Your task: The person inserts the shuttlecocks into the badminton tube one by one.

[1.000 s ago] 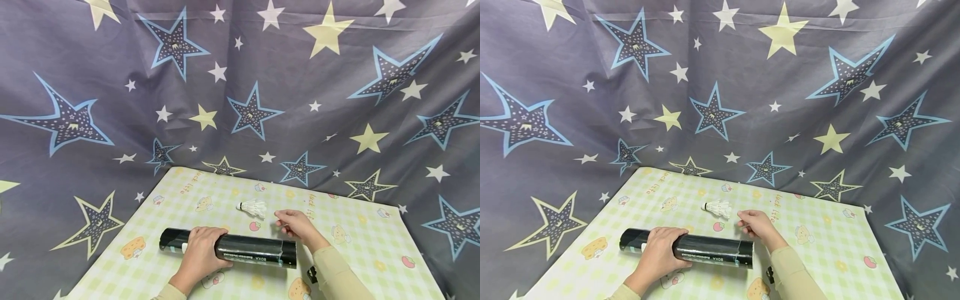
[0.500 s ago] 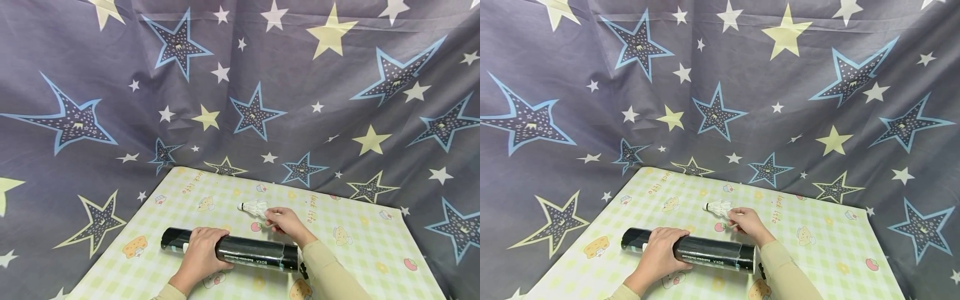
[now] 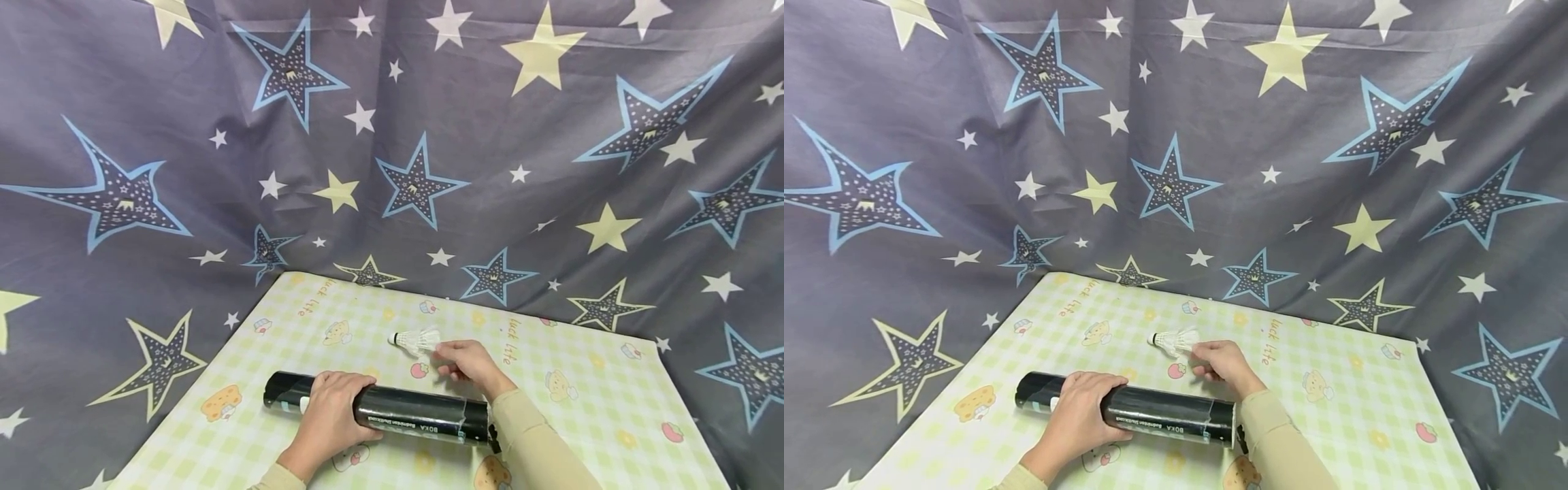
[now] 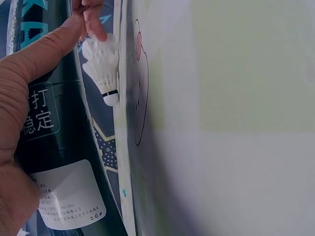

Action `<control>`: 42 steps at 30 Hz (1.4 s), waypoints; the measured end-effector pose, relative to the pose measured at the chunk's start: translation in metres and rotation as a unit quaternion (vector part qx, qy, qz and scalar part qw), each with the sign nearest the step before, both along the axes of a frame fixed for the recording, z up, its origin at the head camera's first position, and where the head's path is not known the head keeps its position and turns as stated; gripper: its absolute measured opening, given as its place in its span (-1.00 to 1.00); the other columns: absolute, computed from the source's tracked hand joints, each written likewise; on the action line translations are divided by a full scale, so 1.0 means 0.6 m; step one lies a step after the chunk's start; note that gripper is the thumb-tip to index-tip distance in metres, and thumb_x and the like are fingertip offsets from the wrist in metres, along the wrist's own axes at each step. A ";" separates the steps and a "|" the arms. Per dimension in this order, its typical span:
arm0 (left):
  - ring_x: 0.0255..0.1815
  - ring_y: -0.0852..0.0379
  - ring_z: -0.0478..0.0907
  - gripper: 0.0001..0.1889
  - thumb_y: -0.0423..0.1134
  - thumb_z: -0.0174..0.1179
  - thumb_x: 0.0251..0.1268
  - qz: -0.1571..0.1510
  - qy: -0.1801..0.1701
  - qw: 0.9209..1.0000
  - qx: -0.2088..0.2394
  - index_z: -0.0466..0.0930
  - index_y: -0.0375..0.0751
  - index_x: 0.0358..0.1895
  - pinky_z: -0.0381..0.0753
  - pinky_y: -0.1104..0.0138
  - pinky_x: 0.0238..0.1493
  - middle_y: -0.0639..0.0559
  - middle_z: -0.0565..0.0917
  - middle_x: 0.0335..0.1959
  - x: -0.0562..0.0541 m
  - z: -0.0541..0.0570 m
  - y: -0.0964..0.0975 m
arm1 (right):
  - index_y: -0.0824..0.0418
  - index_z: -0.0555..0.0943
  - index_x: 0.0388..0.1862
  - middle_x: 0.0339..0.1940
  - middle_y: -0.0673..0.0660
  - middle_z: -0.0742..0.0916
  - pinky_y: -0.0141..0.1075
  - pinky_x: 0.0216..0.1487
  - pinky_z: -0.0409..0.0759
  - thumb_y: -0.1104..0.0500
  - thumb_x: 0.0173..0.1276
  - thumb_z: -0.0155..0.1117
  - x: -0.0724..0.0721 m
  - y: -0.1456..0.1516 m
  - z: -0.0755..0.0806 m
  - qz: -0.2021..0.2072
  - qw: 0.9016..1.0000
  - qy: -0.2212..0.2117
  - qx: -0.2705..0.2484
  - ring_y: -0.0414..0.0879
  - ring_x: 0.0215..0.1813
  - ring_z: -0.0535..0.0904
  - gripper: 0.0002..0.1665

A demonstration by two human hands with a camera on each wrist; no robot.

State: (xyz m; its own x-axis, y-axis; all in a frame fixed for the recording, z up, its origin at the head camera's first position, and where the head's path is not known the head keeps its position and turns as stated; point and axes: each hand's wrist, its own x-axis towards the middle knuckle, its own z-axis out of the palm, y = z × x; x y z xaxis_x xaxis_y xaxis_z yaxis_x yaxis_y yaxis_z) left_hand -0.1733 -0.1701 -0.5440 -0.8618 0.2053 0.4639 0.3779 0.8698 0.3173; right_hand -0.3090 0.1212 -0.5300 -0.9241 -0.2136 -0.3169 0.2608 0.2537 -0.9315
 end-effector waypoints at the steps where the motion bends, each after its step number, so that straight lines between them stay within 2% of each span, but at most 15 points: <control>1: 0.08 0.09 0.70 -0.05 0.27 0.82 -0.60 0.000 0.000 1.000 0.000 0.74 0.13 0.16 0.49 -0.01 0.26 0.20 0.82 0.05 0.000 0.000 0.000 | 0.33 0.68 0.33 -0.39 0.12 0.87 -0.43 -0.53 0.46 0.02 0.57 0.36 0.001 0.006 0.001 -0.004 1.000 0.001 0.005 -0.30 -0.56 0.62 -0.47; 6: 0.09 0.07 0.71 -0.04 0.29 0.81 -0.58 -0.006 -0.001 1.000 -0.002 0.74 0.14 0.17 0.50 -0.01 0.26 0.20 0.82 0.06 -0.003 0.001 0.005 | 0.32 0.65 0.38 -0.48 0.05 0.83 -0.43 -0.53 0.47 0.00 0.58 0.36 0.014 0.057 0.002 -0.027 0.999 -0.002 0.019 -0.29 -0.55 0.60 -0.43; 10: 0.09 0.07 0.71 -0.05 0.28 0.81 -0.57 -0.007 -0.003 1.000 -0.004 0.74 0.13 0.17 0.50 -0.03 0.27 0.20 0.82 0.06 -0.003 0.004 0.010 | 0.40 0.57 0.43 -0.33 0.09 0.87 -0.48 -0.51 0.53 0.01 0.57 0.36 0.033 0.123 0.003 -0.043 0.999 -0.002 0.016 -0.31 -0.48 0.67 -0.36; 13: 0.10 0.07 0.70 -0.05 0.28 0.82 -0.57 -0.005 -0.007 1.000 -0.002 0.74 0.11 0.17 0.49 -0.03 0.28 0.19 0.82 0.06 -0.003 0.006 0.010 | 0.44 0.54 0.45 -0.11 0.14 0.89 -0.48 -0.49 0.58 0.00 0.58 0.35 0.051 0.179 0.005 -0.057 0.998 -0.003 0.025 -0.31 -0.44 0.72 -0.32; 18: 0.10 0.05 0.70 -0.05 0.26 0.82 -0.57 0.004 -0.018 1.000 0.001 0.74 0.11 0.17 0.46 -0.03 0.30 0.18 0.82 0.07 -0.003 0.008 0.008 | 0.40 0.58 0.42 0.14 0.14 0.85 -0.43 -0.43 0.62 -0.11 0.61 0.30 0.087 0.270 0.010 -0.069 0.996 -0.026 0.059 -0.27 -0.38 0.74 -0.31; 23: 0.10 0.03 0.71 -0.04 0.24 0.83 -0.57 0.012 -0.028 1.000 0.005 0.74 0.10 0.18 0.47 -0.05 0.29 0.16 0.83 0.07 -0.008 0.013 0.002 | 0.36 0.57 0.46 0.11 0.11 0.86 -0.39 -0.42 0.59 -0.19 0.63 0.24 0.115 0.323 0.013 -0.046 0.995 -0.051 0.077 -0.25 -0.39 0.70 -0.26; 28: 0.09 0.03 0.72 -0.03 0.30 0.80 -0.56 0.023 -0.038 0.999 -0.019 0.74 0.09 0.18 0.51 -0.01 0.27 0.15 0.83 0.07 -0.020 0.017 -0.005 | 0.42 0.38 0.58 -0.04 0.09 0.88 -0.36 -0.45 0.56 -0.22 0.61 0.26 0.118 0.322 0.012 -0.033 0.994 -0.041 0.093 -0.25 -0.47 0.65 -0.10; 32: 0.11 -0.01 0.72 -0.04 0.31 0.78 -0.49 0.024 -0.058 0.997 -0.037 0.73 0.05 0.20 0.52 -0.03 0.30 0.09 0.82 0.10 -0.033 0.018 -0.009 | 0.47 0.30 0.61 -0.26 0.07 0.87 -0.35 -0.51 0.49 -0.20 0.59 0.29 0.110 0.305 0.007 -0.047 0.991 -0.023 0.121 -0.24 -0.56 0.55 -0.04; 38: 0.13 -0.09 0.73 -0.04 0.34 0.75 -0.39 0.017 -0.079 0.995 -0.056 0.71 0.00 0.24 0.56 -0.09 0.34 0.02 0.81 0.12 -0.058 0.013 -0.015 | 0.42 0.46 0.51 -0.44 0.01 0.83 -0.37 -0.55 0.45 -0.11 0.62 0.28 0.107 0.279 0.005 -0.084 0.989 -0.003 0.121 -0.25 -0.59 0.49 -0.24; 42: 0.11 -0.10 0.74 -0.04 0.38 0.72 -0.35 0.012 -0.078 0.994 -0.079 0.70 0.00 0.25 0.61 -0.08 0.30 0.00 0.82 0.10 -0.076 0.009 -0.023 | 0.36 0.62 0.33 -0.50 -0.04 0.80 -0.41 -0.58 0.43 -0.09 0.59 0.33 0.114 0.243 0.016 -0.098 0.992 0.016 0.074 -0.28 -0.63 0.49 -0.39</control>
